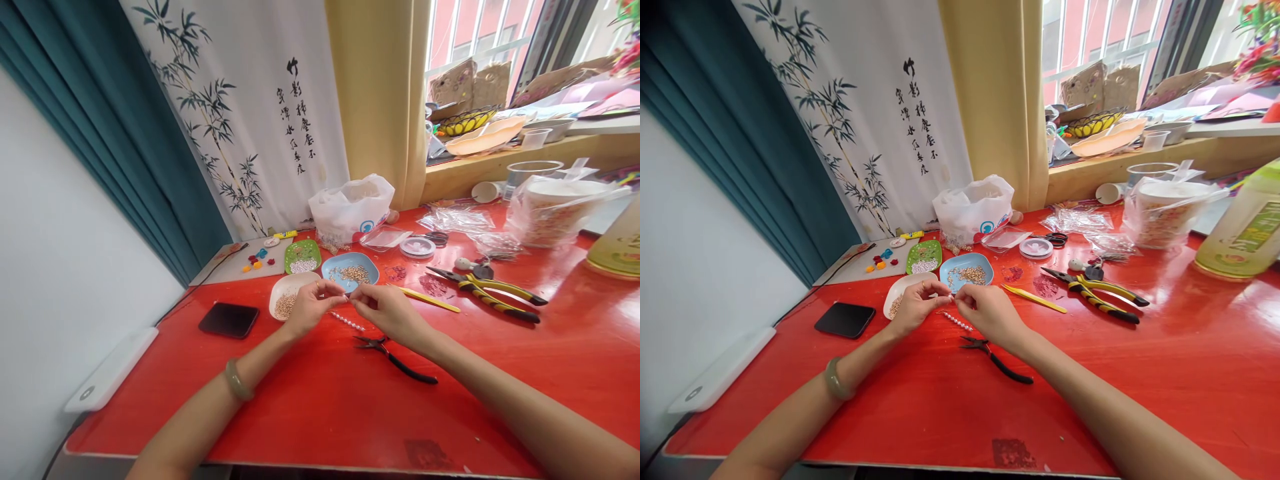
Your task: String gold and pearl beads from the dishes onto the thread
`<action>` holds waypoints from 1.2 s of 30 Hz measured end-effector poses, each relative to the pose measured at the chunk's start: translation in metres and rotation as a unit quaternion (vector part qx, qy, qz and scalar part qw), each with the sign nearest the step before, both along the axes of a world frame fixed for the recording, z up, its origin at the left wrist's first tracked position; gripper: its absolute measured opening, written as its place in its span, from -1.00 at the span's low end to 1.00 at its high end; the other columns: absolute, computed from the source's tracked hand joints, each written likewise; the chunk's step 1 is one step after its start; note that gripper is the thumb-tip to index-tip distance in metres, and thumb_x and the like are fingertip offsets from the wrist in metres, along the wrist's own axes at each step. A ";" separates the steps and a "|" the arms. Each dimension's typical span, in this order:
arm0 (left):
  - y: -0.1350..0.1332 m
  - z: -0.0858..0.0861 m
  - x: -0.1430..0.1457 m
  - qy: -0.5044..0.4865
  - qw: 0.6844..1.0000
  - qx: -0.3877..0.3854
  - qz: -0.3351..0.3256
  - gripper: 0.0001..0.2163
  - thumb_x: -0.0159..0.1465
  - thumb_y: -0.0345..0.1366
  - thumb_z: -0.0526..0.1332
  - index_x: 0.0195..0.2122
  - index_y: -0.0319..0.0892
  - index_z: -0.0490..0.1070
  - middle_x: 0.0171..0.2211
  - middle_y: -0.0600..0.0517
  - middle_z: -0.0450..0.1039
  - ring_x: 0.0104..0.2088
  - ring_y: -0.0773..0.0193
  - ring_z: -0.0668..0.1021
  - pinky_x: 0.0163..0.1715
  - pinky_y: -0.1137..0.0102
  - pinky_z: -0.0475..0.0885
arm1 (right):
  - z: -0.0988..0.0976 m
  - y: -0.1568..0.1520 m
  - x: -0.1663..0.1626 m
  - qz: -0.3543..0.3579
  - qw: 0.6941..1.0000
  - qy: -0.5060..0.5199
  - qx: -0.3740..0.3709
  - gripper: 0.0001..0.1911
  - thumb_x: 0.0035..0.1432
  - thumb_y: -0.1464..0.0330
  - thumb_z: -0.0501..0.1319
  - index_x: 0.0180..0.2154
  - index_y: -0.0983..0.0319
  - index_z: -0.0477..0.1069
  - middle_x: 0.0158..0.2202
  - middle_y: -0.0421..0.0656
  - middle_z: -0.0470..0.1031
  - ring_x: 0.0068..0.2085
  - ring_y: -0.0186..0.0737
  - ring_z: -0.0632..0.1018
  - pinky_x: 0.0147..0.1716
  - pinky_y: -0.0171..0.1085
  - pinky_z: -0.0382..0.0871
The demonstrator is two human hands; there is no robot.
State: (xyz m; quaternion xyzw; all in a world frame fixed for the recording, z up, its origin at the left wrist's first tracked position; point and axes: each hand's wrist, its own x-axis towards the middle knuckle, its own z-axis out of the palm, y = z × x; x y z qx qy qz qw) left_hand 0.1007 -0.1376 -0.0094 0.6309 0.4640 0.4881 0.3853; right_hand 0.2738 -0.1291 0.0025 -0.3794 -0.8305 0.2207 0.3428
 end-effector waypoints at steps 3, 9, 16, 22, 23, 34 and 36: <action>0.000 -0.001 0.000 0.010 1.000 -0.004 -0.013 -0.83 -0.04 -0.25 0.31 -0.49 -0.24 0.43 -0.48 0.03 0.44 -0.42 0.34 0.45 -0.37 0.44 0.36 | 0.001 -0.001 0.000 -0.003 1.000 -0.011 -0.008 -0.85 0.00 0.43 0.06 -0.53 0.24 0.36 -0.66 -0.27 0.32 -0.61 -0.41 0.27 -0.61 -0.42 0.09; -0.001 0.000 0.001 -0.002 1.000 -0.001 -0.022 -0.85 -0.05 -0.28 0.31 -0.50 -0.24 0.42 -0.49 0.05 0.42 -0.42 0.35 0.43 -0.37 0.46 0.34 | -0.001 -0.001 -0.002 -0.012 0.999 -0.019 -0.026 -0.82 0.05 0.39 0.06 -0.51 0.22 0.40 -0.62 -0.25 0.40 -0.58 -0.39 0.34 -0.58 -0.41 0.12; 0.004 -0.004 -0.001 -0.034 0.999 -0.034 -0.016 -0.84 -0.04 -0.26 0.31 -0.47 -0.24 0.46 -0.49 0.02 0.46 -0.42 0.33 0.46 -0.33 0.42 0.36 | -0.001 0.005 -0.001 0.002 0.997 0.030 -0.065 -0.86 0.06 0.35 0.12 -0.47 0.24 0.39 -0.56 -0.23 0.45 -0.55 -0.38 0.39 -0.53 -0.40 0.21; 0.003 -0.003 -0.001 -0.015 1.000 -0.009 -0.025 -0.86 -0.02 -0.24 0.29 -0.48 -0.21 0.50 -0.48 0.01 0.47 -0.39 0.28 0.47 -0.31 0.40 0.36 | -0.003 0.005 0.000 0.018 0.996 0.045 -0.078 -0.83 0.04 0.26 0.15 -0.44 0.24 0.39 -0.52 -0.20 0.49 -0.51 -0.34 0.43 -0.51 -0.37 0.25; 0.002 -0.003 -0.001 -0.010 1.000 0.000 -0.024 -0.86 -0.01 -0.24 0.28 -0.47 -0.20 0.50 -0.47 0.01 0.47 -0.38 0.28 0.47 -0.31 0.41 0.35 | -0.002 0.005 0.001 0.021 0.996 0.044 -0.075 -0.82 0.04 0.25 0.15 -0.42 0.24 0.40 -0.50 -0.19 0.50 -0.49 -0.33 0.44 -0.49 -0.36 0.25; 0.003 0.000 -0.003 -0.004 0.998 0.044 0.050 -0.85 0.04 -0.23 0.24 -0.45 -0.21 0.47 -0.48 0.04 0.43 -0.43 0.35 0.43 -0.38 0.45 0.33 | 0.008 0.005 0.005 0.013 0.997 -0.016 -0.069 -0.87 0.01 0.38 0.11 -0.46 0.22 0.43 -0.42 -0.18 0.52 -0.38 -0.26 0.48 -0.40 -0.32 0.26; 0.003 0.002 -0.003 -0.001 0.996 0.053 0.066 -0.85 0.04 -0.23 0.24 -0.46 -0.21 0.47 -0.48 0.04 0.43 -0.44 0.35 0.42 -0.37 0.45 0.32 | 0.010 0.006 0.006 -0.002 0.998 -0.003 -0.061 -0.83 0.03 0.30 0.12 -0.45 0.22 0.44 -0.40 -0.17 0.52 -0.37 -0.25 0.48 -0.43 -0.32 0.27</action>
